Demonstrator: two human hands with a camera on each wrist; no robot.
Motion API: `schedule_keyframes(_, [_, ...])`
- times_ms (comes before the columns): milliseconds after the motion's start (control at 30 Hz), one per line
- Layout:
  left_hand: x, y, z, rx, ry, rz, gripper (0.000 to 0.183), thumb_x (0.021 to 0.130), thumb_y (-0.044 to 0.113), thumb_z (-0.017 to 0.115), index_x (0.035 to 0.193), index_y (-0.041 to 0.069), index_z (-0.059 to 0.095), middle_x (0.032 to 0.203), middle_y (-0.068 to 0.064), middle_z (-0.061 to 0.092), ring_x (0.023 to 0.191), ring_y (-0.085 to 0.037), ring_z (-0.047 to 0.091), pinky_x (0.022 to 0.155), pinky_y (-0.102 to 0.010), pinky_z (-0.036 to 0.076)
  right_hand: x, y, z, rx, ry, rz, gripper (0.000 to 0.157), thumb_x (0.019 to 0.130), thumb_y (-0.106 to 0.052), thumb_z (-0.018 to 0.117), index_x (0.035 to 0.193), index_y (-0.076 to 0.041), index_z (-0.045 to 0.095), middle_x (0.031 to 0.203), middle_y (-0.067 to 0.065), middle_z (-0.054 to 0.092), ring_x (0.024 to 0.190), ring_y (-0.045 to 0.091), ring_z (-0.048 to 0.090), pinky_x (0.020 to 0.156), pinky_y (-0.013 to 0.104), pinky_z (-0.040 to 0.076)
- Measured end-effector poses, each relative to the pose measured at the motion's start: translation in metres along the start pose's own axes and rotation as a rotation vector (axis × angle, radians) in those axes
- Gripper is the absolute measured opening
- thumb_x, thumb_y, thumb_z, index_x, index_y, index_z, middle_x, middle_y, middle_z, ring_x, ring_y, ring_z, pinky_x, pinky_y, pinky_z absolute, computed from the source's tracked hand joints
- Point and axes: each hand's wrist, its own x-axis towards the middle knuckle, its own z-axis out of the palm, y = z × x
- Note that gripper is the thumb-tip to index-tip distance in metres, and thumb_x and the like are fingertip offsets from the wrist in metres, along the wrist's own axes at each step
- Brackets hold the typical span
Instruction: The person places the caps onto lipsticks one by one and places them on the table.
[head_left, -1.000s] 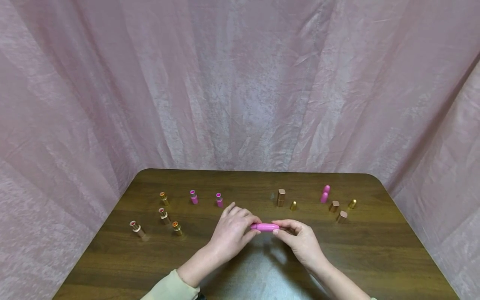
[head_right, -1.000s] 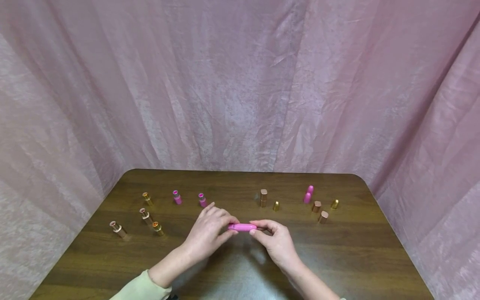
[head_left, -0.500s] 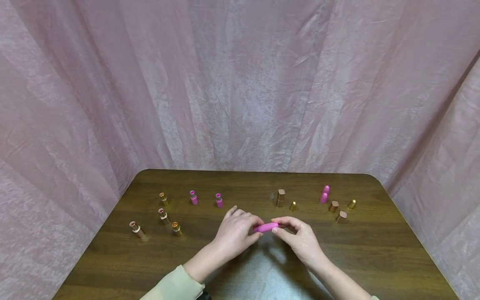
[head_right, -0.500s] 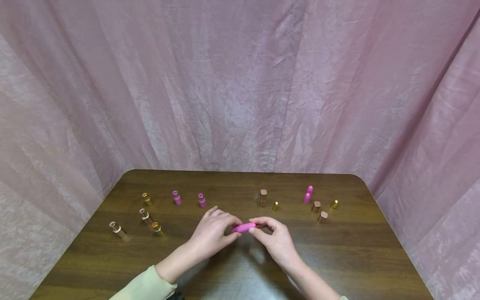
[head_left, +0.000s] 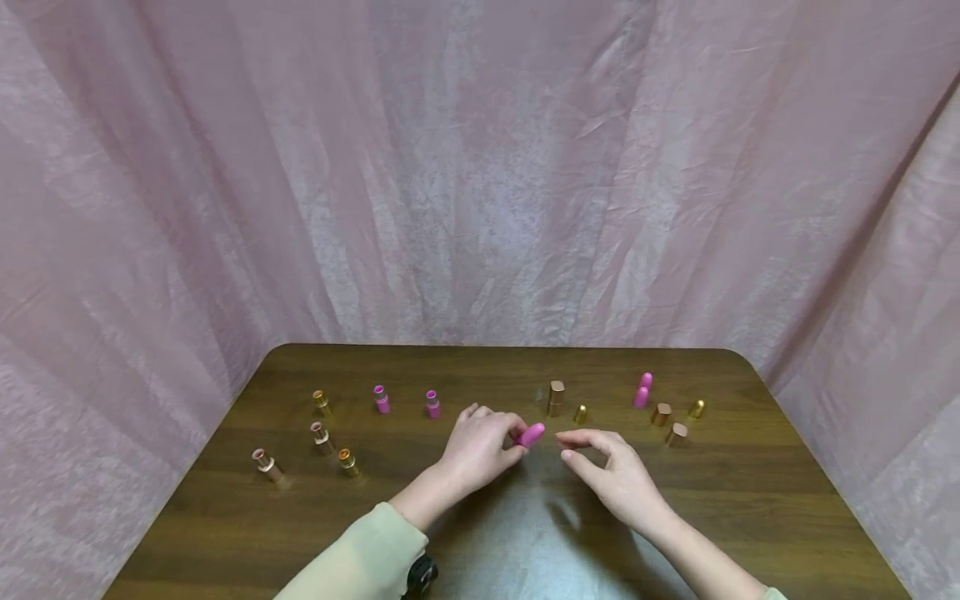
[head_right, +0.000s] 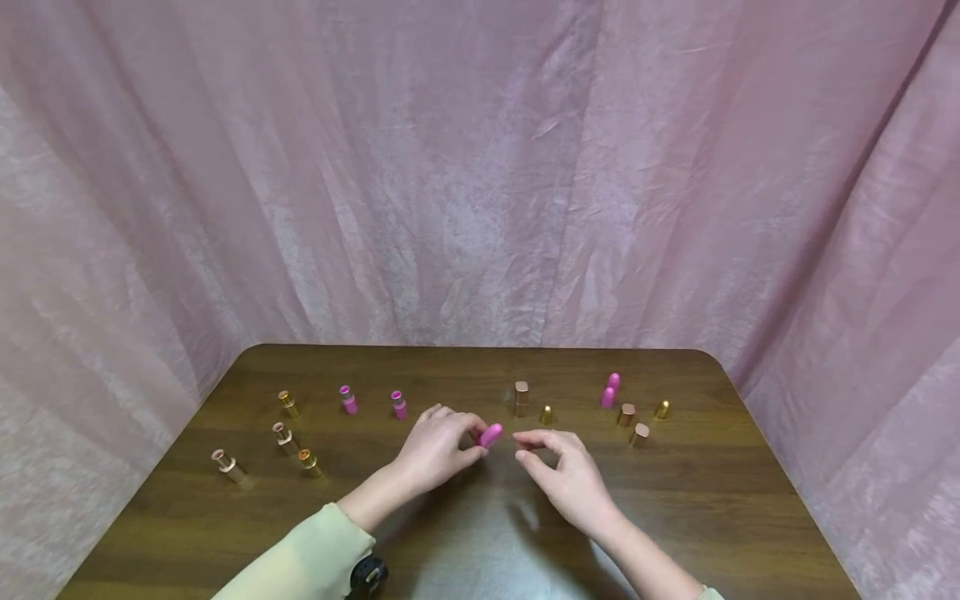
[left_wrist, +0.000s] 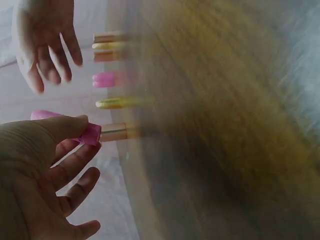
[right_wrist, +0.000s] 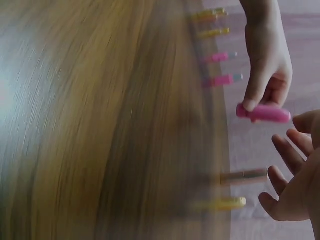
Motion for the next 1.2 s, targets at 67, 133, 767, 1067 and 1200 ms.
schedule_keyframes(67, [0.006, -0.003, 0.002, -0.026, -0.015, -0.033, 0.013, 0.088, 0.032, 0.081, 0.097, 0.027, 0.073, 0.086, 0.021, 0.068, 0.091, -0.013, 0.060, 0.112, -0.058, 0.033, -0.002, 0.005, -0.006, -0.106, 0.027, -0.044, 0.027, 0.094, -0.026, 0.076, 0.119, -0.020, 0.075, 0.114, -0.013, 0.071, 0.120, 0.020, 0.055, 0.101, 0.052, 0.041])
schedule_keyframes(133, [0.012, -0.006, 0.005, -0.035, -0.018, -0.054, 0.012, 0.087, 0.031, 0.080, 0.095, 0.026, 0.073, 0.086, 0.019, 0.068, 0.092, -0.014, 0.061, 0.112, -0.057, 0.034, -0.004, 0.010, -0.012, -0.217, 0.050, -0.101, 0.027, 0.092, -0.025, 0.077, 0.119, -0.020, 0.076, 0.115, -0.010, 0.072, 0.121, 0.024, 0.056, 0.101, 0.054, 0.041])
schedule_keyframes(767, [0.053, -0.017, 0.025, -0.115, -0.003, -0.187, 0.022, 0.086, 0.031, 0.083, 0.104, 0.023, 0.074, 0.092, 0.012, 0.072, 0.093, -0.023, 0.064, 0.084, -0.047, 0.049, -0.025, 0.045, -0.044, -0.527, 0.095, -0.176, 0.031, 0.088, -0.024, 0.080, 0.118, -0.018, 0.075, 0.115, -0.003, 0.074, 0.123, 0.032, 0.055, 0.105, 0.059, 0.033])
schedule_keyframes(1067, [0.064, -0.014, 0.035, -0.112, -0.038, -0.232, 0.019, 0.086, 0.031, 0.082, 0.100, 0.022, 0.072, 0.088, 0.009, 0.068, 0.092, -0.025, 0.064, 0.084, -0.047, 0.049, -0.032, 0.048, -0.048, -0.534, 0.099, -0.164, 0.030, 0.088, -0.024, 0.080, 0.118, -0.017, 0.075, 0.115, -0.004, 0.073, 0.123, 0.032, 0.055, 0.104, 0.059, 0.034])
schedule_keyframes(1200, [0.068, -0.015, 0.040, -0.112, -0.030, -0.247, 0.019, 0.086, 0.030, 0.082, 0.100, 0.022, 0.073, 0.088, 0.009, 0.069, 0.092, -0.025, 0.066, 0.083, -0.047, 0.049, -0.033, 0.049, -0.049, -0.538, 0.105, -0.172, 0.031, 0.088, -0.023, 0.081, 0.117, -0.017, 0.076, 0.114, -0.005, 0.074, 0.123, 0.032, 0.056, 0.103, 0.060, 0.035])
